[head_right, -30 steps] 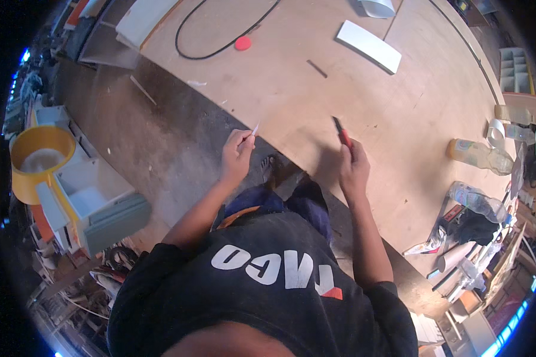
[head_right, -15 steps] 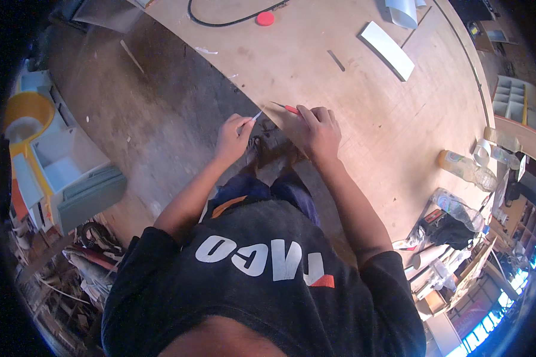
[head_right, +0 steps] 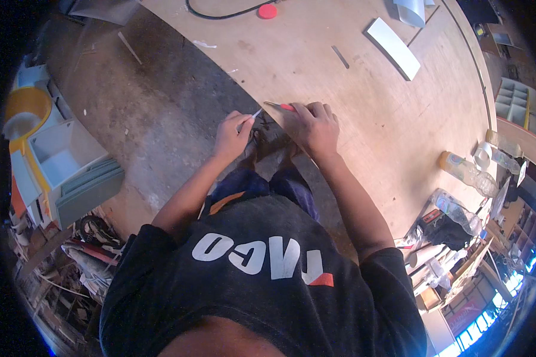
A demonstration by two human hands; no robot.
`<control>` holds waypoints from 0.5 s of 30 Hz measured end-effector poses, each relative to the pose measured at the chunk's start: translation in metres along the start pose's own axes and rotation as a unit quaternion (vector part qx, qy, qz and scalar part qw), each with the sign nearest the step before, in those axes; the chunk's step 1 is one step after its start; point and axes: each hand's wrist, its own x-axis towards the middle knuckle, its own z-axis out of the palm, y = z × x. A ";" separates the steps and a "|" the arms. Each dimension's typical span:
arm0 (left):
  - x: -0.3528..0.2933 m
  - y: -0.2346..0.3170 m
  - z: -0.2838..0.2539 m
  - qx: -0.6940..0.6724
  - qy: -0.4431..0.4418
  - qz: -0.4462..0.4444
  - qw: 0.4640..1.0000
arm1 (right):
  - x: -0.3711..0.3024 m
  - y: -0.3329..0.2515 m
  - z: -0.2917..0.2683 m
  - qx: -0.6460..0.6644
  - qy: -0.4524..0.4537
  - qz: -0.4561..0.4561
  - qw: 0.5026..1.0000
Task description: The person applies adhesive to the edges of a wooden panel using a small applicator and then presses a laminate strip onto the edge to finish it.
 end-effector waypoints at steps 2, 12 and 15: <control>0.000 -0.001 0.001 0.000 0.005 0.013 1.000 | 0.000 0.003 0.002 -0.002 -0.004 -0.006 1.000; 0.002 -0.001 -0.001 -0.002 -0.021 -0.002 1.000 | 0.002 0.024 0.003 -0.083 -0.046 -0.105 0.990; 0.001 -0.005 0.001 -0.006 -0.015 0.020 1.000 | 0.004 0.030 -0.002 -0.078 -0.056 -0.119 0.988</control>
